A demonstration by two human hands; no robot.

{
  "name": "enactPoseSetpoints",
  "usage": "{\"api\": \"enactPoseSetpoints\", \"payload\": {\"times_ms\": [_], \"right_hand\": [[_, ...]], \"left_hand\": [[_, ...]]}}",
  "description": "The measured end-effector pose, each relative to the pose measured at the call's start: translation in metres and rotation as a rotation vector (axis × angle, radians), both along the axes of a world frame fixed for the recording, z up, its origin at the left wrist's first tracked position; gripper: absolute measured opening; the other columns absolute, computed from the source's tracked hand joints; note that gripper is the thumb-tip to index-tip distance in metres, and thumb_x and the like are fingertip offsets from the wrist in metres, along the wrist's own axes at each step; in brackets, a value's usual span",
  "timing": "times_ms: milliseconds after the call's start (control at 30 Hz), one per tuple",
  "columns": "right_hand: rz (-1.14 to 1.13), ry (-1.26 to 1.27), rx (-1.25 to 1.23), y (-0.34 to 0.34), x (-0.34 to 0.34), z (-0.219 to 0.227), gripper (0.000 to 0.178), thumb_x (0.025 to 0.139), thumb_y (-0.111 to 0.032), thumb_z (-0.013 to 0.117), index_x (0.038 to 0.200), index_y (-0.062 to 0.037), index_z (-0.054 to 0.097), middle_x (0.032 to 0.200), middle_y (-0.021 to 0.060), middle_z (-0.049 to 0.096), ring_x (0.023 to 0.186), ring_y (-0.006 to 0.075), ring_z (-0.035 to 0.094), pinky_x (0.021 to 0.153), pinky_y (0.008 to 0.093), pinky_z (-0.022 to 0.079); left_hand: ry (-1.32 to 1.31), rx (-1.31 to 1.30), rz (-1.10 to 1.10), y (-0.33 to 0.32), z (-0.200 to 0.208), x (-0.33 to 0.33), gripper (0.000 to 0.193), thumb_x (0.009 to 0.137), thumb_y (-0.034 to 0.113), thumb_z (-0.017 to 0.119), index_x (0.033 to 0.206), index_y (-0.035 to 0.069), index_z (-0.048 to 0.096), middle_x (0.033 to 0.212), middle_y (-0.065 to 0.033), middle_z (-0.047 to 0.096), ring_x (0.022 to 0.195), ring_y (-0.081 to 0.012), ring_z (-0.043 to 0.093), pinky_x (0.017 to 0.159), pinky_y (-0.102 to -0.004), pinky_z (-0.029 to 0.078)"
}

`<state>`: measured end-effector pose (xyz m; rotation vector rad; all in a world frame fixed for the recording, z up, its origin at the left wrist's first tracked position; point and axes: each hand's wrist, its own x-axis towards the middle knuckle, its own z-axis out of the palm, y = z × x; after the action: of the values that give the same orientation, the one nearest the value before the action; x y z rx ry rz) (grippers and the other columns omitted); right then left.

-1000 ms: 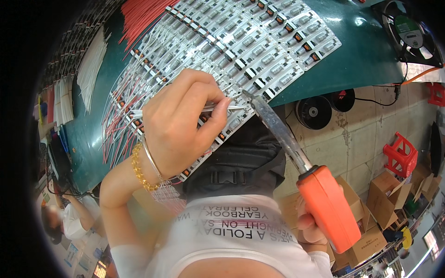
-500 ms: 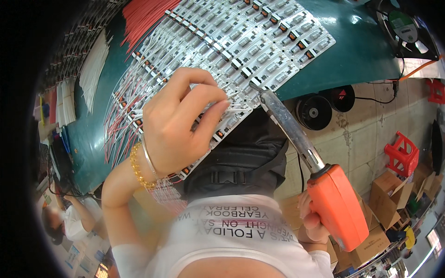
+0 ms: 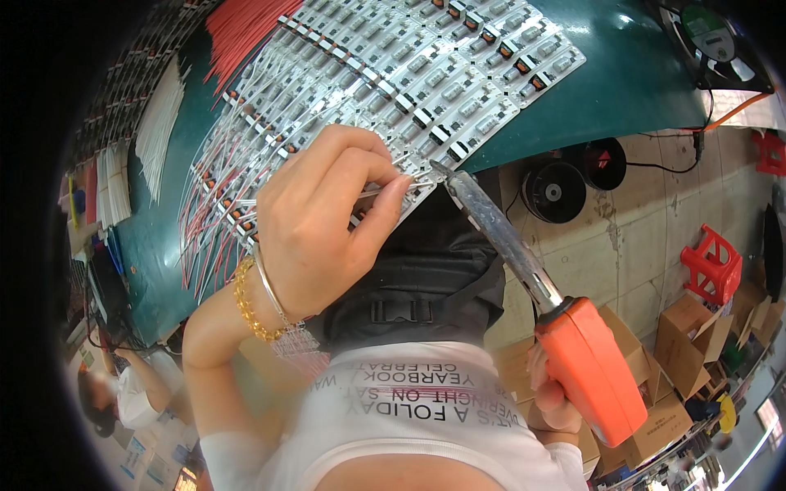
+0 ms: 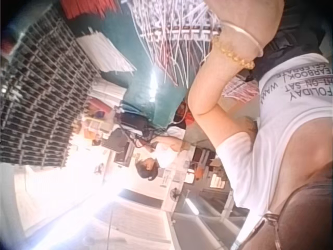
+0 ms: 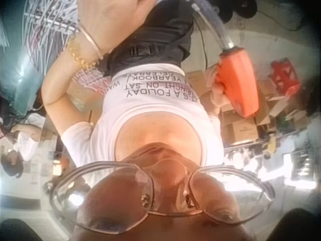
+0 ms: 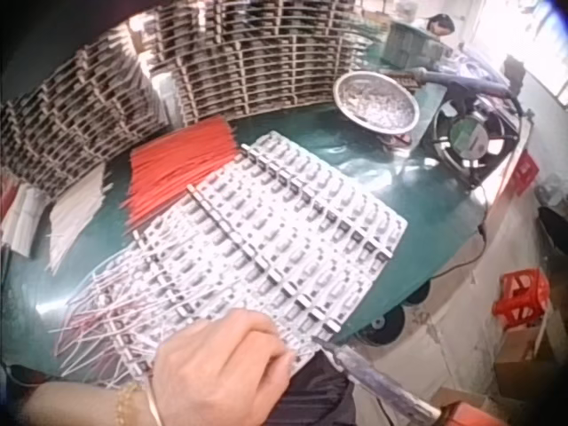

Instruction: The person uses a soldering iron to attach red and white wires to a grid of electronic components on a workbench. They repeatedly pick up individual wires, position them against the component terminals, and apply the soldering iron to secure the connections.

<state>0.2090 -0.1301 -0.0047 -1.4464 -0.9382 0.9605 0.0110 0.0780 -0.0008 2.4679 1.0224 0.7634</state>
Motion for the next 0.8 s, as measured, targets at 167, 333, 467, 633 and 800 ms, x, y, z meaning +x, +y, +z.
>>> {"api": "enactPoseSetpoints", "payload": {"times_ms": [167, 333, 467, 633, 800], "right_hand": [[-0.144, -0.053, -0.205, -0.014, 0.003, -0.003, 0.079, 0.067, -0.066, 0.071, 0.102, 0.001, 0.047, 0.067, -0.0012, 0.049, 0.056, 0.0099, 0.046, 0.056, 0.0244, 0.038], [0.006, -0.037, -0.098, -0.012, 0.01, -0.004, 0.076, 0.079, -0.059, 0.064, 0.117, 0.0041, 0.046, 0.06, -0.0017, 0.047, 0.05, 0.009, 0.043, 0.049, 0.0241, 0.036], [0.042, 0.02, 0.03, -0.002, 0.004, -0.004, 0.071, 0.088, -0.053, 0.058, 0.125, 0.0066, 0.045, 0.051, -0.0028, 0.045, 0.042, 0.0086, 0.04, 0.044, 0.0241, 0.034], [0.033, -0.002, 0.046, 0.005, 0.001, -0.004, 0.073, 0.089, -0.052, 0.058, 0.128, 0.007, 0.042, 0.051, -0.0037, 0.045, 0.042, 0.0087, 0.04, 0.045, 0.0241, 0.034], [0.011, 0.051, 0.056, 0.01, 0.001, -0.001, 0.073, 0.088, -0.051, 0.059, 0.127, 0.0073, 0.041, 0.051, -0.0035, 0.045, 0.042, 0.0089, 0.041, 0.044, 0.0242, 0.036]], "left_hand": [[-0.011, 0.035, -0.003, 0.001, -0.001, -0.002, 0.015, 0.072, 0.004, 0.073, 0.078, 0.006, 0.059, 0.083, -0.0052, 0.061, 0.06, -0.0217, 0.057, 0.054, -0.0316, 0.044], [-0.009, 0.041, 0.003, 0.001, -0.001, -0.001, 0.015, 0.071, 0.004, 0.073, 0.077, 0.006, 0.059, 0.083, -0.0047, 0.06, 0.059, -0.0217, 0.057, 0.054, -0.0316, 0.044], [-0.018, 0.042, -0.004, 0.0, -0.001, 0.001, 0.015, 0.071, 0.004, 0.073, 0.077, 0.006, 0.059, 0.083, -0.0046, 0.06, 0.059, -0.0215, 0.057, 0.053, -0.0314, 0.044], [-0.016, 0.032, 0.002, 0.001, -0.001, -0.001, 0.014, 0.072, 0.003, 0.072, 0.077, 0.006, 0.059, 0.084, -0.0048, 0.061, 0.059, -0.0213, 0.057, 0.053, -0.0313, 0.044], [-0.079, -0.017, -0.061, 0.002, -0.001, -0.004, 0.014, 0.073, 0.0, 0.071, 0.081, 0.004, 0.061, 0.09, -0.0079, 0.06, 0.058, -0.0217, 0.056, 0.054, -0.0309, 0.044]]}}
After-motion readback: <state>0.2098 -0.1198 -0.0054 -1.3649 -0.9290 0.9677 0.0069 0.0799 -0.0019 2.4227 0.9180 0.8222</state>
